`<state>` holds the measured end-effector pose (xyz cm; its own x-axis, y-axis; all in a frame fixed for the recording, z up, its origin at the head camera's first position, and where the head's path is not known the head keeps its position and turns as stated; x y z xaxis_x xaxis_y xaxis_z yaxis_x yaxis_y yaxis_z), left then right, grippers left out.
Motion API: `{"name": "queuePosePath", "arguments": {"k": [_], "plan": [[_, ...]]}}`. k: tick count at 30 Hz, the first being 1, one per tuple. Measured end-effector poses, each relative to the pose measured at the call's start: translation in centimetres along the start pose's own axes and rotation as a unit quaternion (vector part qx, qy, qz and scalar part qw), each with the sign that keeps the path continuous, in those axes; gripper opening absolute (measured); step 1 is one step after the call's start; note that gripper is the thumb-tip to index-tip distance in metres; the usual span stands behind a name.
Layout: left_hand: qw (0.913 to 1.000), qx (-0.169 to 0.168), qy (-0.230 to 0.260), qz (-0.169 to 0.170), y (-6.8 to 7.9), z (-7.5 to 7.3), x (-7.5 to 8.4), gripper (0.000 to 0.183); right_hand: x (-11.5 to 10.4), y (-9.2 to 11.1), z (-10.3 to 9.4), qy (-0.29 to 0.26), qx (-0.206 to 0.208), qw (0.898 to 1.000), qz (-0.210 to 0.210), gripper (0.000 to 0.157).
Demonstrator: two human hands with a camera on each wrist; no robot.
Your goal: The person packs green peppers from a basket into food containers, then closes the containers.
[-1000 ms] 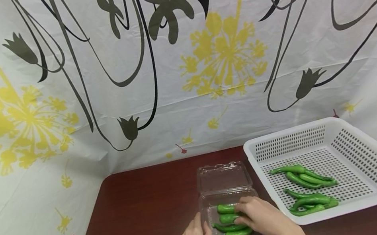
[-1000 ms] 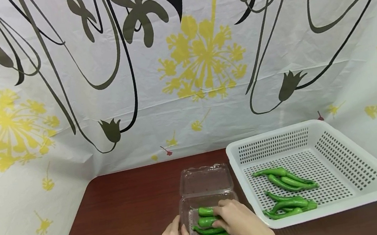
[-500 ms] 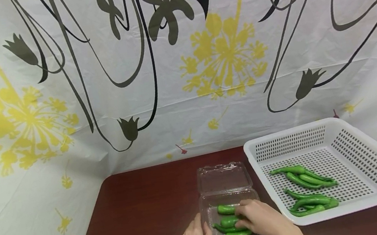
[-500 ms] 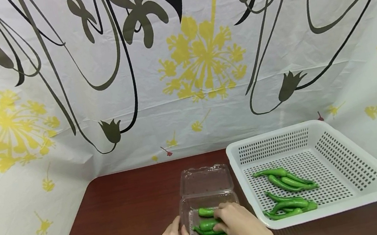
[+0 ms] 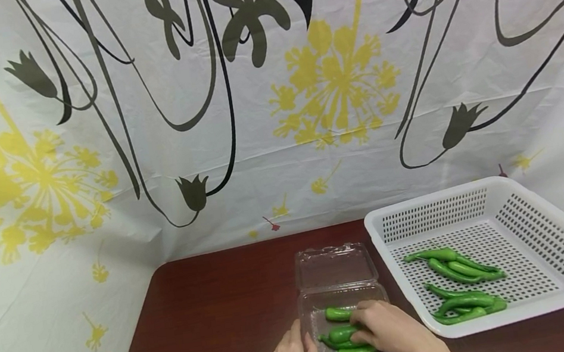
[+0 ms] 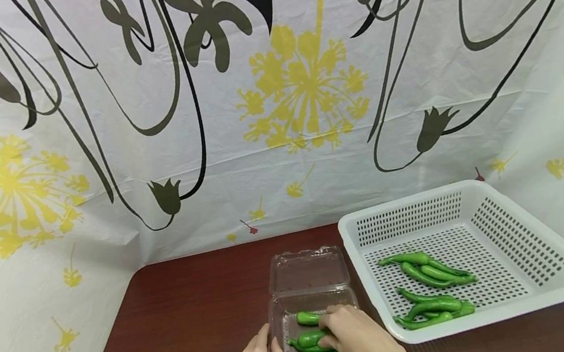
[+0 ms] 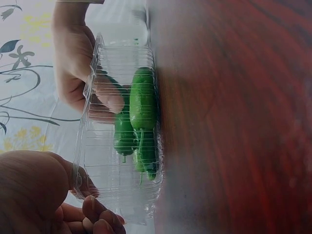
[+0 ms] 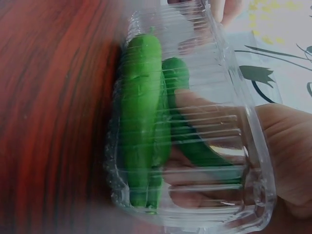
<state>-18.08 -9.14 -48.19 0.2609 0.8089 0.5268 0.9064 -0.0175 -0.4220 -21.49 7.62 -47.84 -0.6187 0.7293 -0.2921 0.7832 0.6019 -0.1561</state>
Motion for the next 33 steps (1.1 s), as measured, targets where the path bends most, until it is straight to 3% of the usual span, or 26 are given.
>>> {"name": "queuePosePath", "arguments": {"k": [17, 25, 33], "plan": [[1.0, 0.004, -0.002, 0.0, 0.02, -0.1, 0.09, 0.029, 0.14, -0.17, 0.23, 0.006, 0.005, 1.0, 0.014, 0.013], [0.9996, -0.024, 0.002, -0.015, -0.1, 0.31, -0.02, 0.03, 0.19, -0.07, 0.23, 0.025, 0.007, 0.999, 0.02, 0.014], [0.9999, -0.013, -0.002, -0.004, -0.04, 0.21, 0.11, 0.03, 0.1, 0.01, 0.13, 0.044, 0.02, 0.999, 0.02, 0.014]]}}
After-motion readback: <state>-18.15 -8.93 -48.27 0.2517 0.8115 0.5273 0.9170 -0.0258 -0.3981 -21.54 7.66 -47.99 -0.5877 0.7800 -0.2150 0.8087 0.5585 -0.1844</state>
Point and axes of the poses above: each hand's wrist, its own y-axis away from the middle knuckle, its own z-axis out of the palm, x = y × z, the point moved 9 cm from there along -y, towards the middle knuckle, and after that the axes turned 8 degrees about y, right-handed, at the moved point
